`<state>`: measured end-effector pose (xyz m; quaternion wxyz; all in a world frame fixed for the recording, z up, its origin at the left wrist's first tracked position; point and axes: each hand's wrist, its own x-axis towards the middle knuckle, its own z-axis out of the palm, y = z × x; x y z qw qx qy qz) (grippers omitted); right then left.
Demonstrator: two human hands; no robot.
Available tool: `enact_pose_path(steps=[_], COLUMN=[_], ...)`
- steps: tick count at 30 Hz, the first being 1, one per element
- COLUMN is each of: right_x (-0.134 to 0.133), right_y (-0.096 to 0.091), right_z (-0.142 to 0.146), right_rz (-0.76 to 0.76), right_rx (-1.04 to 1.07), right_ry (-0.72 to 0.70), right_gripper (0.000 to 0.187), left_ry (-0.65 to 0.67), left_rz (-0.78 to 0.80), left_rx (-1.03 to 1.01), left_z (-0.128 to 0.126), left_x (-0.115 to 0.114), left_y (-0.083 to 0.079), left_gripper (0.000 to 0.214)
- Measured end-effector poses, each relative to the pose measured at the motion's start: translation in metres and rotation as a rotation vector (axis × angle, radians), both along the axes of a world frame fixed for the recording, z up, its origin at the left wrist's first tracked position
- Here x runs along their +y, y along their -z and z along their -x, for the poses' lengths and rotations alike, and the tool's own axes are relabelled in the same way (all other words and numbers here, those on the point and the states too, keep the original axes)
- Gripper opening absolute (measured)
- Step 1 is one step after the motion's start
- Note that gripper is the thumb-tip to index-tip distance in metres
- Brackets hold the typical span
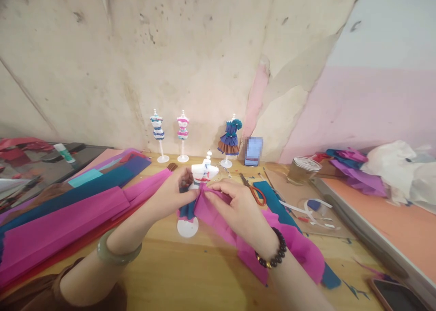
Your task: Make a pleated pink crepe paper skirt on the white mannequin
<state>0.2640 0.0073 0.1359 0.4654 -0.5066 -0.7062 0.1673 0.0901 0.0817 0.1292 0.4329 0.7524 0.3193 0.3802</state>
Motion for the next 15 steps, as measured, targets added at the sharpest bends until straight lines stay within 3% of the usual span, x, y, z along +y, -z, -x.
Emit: enact_pose_path(steps=[5, 15], right_x=[0.0007, 0.0005], right_y=[0.0018, -0.0015], right_z=[0.0007, 0.004], right_rz=[-0.013, 0.053], right_rx=[0.001, 0.055], right_ry=[-0.009, 0.106], right_gripper=[0.014, 0.013], left_ry=[0.014, 0.022], left_rz=[-0.019, -0.06], left_rx=[0.017, 0.016], left_z=[0.0005, -0.0015], left_x=[-0.001, -0.0035], left_y=[0.0002, 0.0014], left_gripper=[0.026, 0.024])
